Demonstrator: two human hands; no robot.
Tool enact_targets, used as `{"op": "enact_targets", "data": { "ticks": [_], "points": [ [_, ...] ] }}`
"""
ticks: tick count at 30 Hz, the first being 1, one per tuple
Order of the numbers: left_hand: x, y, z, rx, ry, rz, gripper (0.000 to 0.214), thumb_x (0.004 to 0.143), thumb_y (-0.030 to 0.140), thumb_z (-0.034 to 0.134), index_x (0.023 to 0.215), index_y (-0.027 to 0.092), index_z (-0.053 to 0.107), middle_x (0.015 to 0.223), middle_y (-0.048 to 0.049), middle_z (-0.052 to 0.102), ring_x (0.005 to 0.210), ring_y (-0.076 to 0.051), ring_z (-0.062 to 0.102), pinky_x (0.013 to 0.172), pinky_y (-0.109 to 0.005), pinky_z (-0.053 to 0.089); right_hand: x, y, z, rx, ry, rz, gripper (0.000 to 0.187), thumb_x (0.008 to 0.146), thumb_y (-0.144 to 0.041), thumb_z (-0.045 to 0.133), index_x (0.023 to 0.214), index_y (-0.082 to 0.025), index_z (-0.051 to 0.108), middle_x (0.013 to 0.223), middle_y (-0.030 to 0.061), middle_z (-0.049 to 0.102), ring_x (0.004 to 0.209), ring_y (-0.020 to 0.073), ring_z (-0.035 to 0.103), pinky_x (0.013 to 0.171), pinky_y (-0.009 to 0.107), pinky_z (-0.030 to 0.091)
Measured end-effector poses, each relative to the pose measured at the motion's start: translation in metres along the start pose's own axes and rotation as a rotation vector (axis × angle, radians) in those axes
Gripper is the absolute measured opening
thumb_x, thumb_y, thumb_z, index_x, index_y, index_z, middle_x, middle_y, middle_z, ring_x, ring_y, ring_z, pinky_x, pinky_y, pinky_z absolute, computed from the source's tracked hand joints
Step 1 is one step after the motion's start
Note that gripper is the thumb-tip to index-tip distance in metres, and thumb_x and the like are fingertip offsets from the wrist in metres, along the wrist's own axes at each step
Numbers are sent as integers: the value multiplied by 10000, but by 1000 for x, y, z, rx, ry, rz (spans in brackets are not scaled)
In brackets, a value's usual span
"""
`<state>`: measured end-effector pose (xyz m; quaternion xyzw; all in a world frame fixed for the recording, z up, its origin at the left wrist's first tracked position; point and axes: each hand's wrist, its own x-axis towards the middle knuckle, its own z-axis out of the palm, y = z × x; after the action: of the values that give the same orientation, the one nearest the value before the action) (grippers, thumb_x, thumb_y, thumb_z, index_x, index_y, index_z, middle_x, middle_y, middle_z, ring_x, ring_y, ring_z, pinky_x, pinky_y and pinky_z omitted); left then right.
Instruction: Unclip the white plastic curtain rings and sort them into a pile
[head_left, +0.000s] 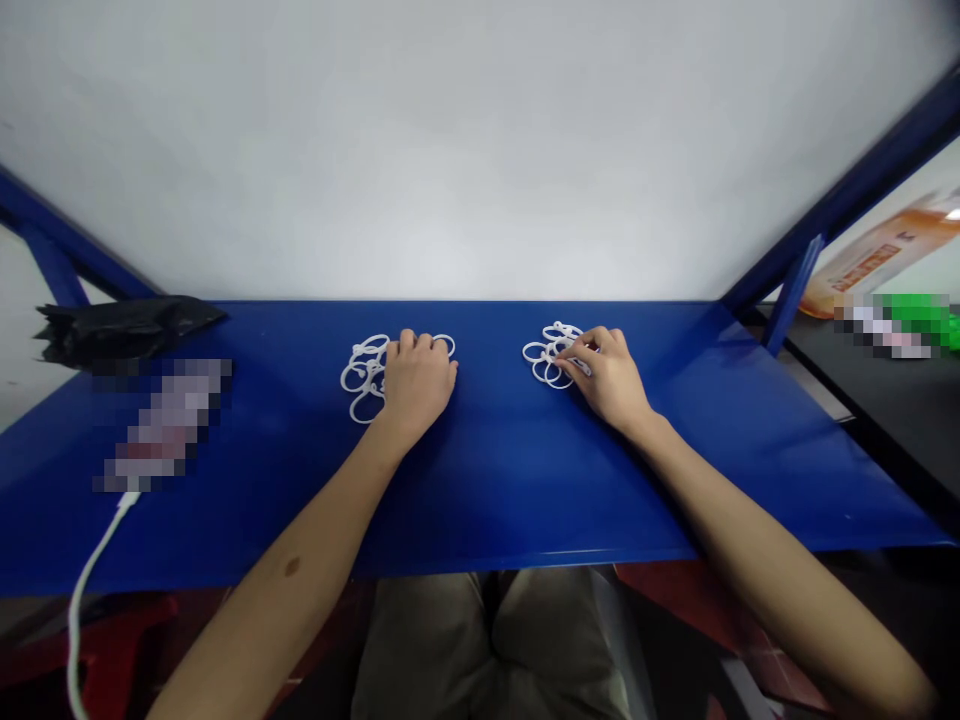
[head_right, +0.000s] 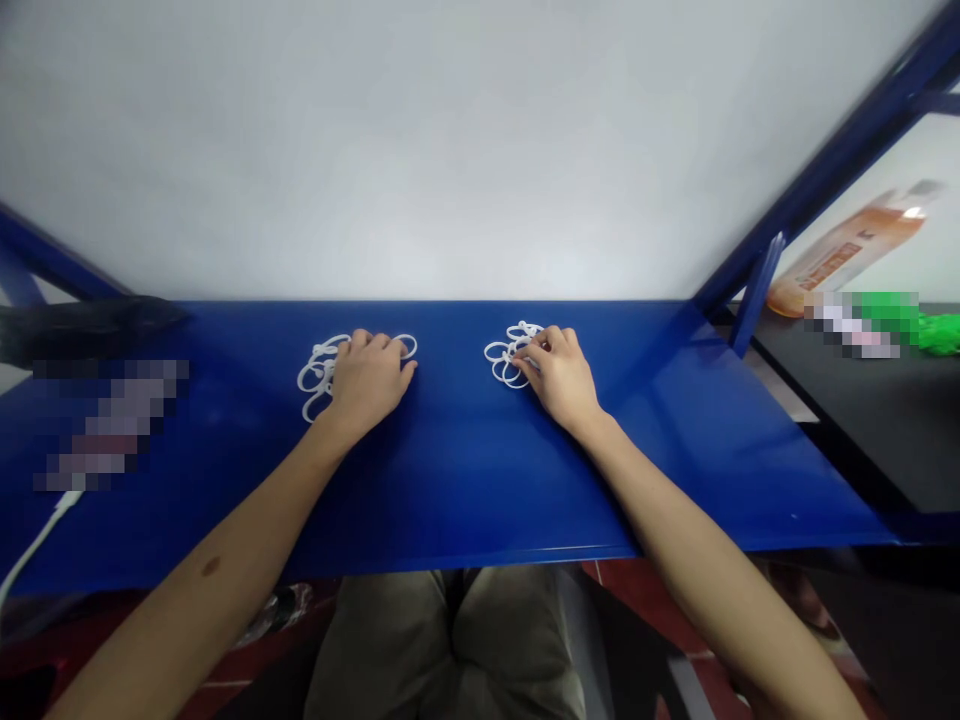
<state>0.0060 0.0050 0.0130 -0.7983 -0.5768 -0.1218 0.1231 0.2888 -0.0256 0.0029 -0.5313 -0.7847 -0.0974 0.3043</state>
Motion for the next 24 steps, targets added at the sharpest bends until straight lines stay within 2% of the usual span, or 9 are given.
{"op": "enact_targets", "data": {
  "ticks": [7,12,15,18,21,24],
  "points": [
    [-2,6,-2,-35,-1,79,201,955,197,486,898,151,673,954,-154,683,978,-339,516,806,-455,379,1,2,-2,-45,31,-20,161,955,-288,595,992,-226,739,994,107,616,897,255,491,714,395,505],
    [-3,19,-8,-173,145,191,141,955,211,546,890,162,662,937,-116,669,934,-294,508,780,-416,393,3,-10,-13,24,103,14,188,972,-302,567,996,-214,732,958,101,632,903,251,529,753,404,498],
    [-7,32,-15,-284,279,368,121,967,229,568,925,174,667,958,-81,649,916,-244,510,794,-376,420,1,-25,-19,209,108,77,192,967,-342,588,1035,-211,712,904,67,676,856,223,592,781,395,502],
    [-13,44,-19,-349,362,523,158,986,238,551,899,195,675,954,-55,631,900,-204,510,808,-335,442,-3,-41,-20,488,-1,196,235,948,-385,614,1106,-220,672,867,27,713,771,187,651,711,340,516],
    [-18,50,-19,-382,374,585,181,995,230,536,869,200,663,936,-40,621,888,-187,519,816,-320,461,-6,-49,-17,664,-86,279,234,937,-388,624,1106,-227,647,827,5,718,742,171,677,697,315,522],
    [-19,50,-19,-455,365,559,122,988,258,553,1013,176,641,986,-63,619,914,-197,539,858,-341,486,-6,-49,-14,724,-89,305,200,937,-371,620,1077,-228,643,799,0,717,741,170,682,708,315,521]
  ]
}}
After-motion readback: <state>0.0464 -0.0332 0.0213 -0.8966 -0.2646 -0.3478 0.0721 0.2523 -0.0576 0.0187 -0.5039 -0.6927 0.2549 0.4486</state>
